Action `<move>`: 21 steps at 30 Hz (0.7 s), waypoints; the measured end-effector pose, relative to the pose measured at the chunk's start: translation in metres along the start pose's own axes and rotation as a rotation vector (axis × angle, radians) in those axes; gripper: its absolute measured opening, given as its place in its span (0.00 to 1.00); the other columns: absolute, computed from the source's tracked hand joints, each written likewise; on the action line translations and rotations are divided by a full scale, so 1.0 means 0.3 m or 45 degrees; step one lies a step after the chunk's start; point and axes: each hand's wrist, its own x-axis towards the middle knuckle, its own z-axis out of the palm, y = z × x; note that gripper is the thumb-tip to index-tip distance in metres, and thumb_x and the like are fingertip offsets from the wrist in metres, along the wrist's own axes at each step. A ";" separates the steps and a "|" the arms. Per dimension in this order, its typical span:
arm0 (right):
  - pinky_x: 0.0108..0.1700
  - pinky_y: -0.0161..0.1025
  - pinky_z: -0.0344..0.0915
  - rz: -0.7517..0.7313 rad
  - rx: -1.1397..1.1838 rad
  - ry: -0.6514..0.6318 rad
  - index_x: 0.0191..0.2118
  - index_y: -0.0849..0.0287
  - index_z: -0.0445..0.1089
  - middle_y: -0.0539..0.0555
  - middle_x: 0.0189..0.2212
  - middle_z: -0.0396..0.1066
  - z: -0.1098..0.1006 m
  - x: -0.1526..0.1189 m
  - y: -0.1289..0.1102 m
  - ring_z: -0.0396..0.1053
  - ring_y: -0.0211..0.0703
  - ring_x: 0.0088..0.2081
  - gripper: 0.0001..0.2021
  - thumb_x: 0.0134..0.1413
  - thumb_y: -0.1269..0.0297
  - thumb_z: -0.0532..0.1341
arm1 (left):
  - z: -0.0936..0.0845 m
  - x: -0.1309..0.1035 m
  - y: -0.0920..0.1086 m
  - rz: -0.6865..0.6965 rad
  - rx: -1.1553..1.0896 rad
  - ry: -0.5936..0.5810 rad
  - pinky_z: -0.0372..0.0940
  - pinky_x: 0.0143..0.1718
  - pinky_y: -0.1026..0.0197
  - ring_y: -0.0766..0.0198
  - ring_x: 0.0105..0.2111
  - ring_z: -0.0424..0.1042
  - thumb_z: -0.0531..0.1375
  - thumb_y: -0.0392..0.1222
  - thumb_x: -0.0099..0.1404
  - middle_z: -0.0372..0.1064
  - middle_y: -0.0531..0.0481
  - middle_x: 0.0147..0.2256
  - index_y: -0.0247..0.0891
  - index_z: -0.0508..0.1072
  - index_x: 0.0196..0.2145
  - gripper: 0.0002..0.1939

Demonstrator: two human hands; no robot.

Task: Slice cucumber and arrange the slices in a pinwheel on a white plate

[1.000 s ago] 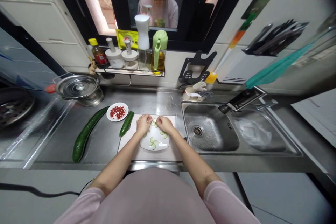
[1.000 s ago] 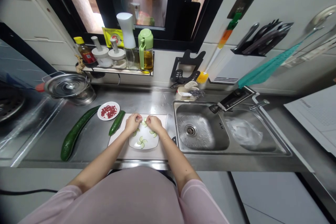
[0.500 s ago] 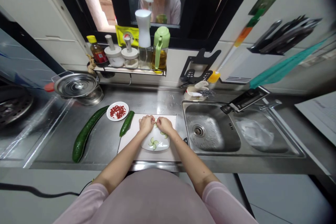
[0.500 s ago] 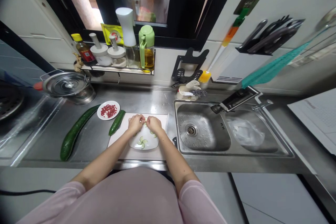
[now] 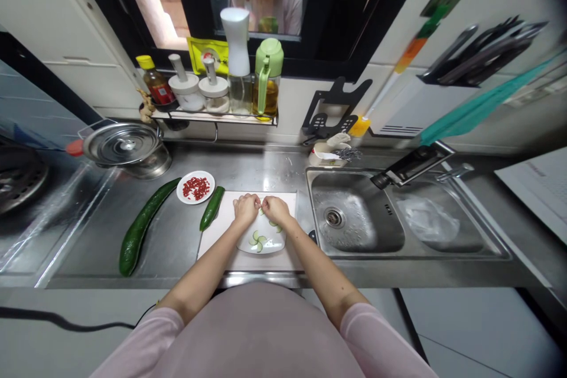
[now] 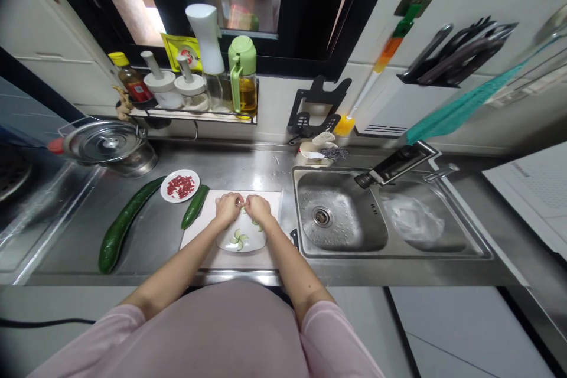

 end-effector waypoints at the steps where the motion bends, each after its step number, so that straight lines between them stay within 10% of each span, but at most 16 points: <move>1: 0.34 0.33 0.54 0.001 -0.003 -0.001 0.39 0.57 0.73 0.55 0.38 0.75 0.001 0.000 -0.001 0.69 0.42 0.38 0.10 0.57 0.64 0.55 | 0.000 0.001 0.000 -0.001 0.001 0.002 0.53 0.48 0.52 0.54 0.46 0.66 0.57 0.43 0.63 0.72 0.47 0.41 0.44 0.74 0.36 0.06; 21: 0.34 0.33 0.54 0.132 -0.010 -0.055 0.41 0.54 0.69 0.54 0.40 0.74 -0.014 0.003 -0.007 0.69 0.41 0.39 0.07 0.58 0.61 0.58 | -0.014 -0.005 0.006 -0.009 -0.010 -0.012 0.53 0.47 0.52 0.54 0.45 0.66 0.57 0.44 0.63 0.72 0.47 0.40 0.44 0.74 0.35 0.07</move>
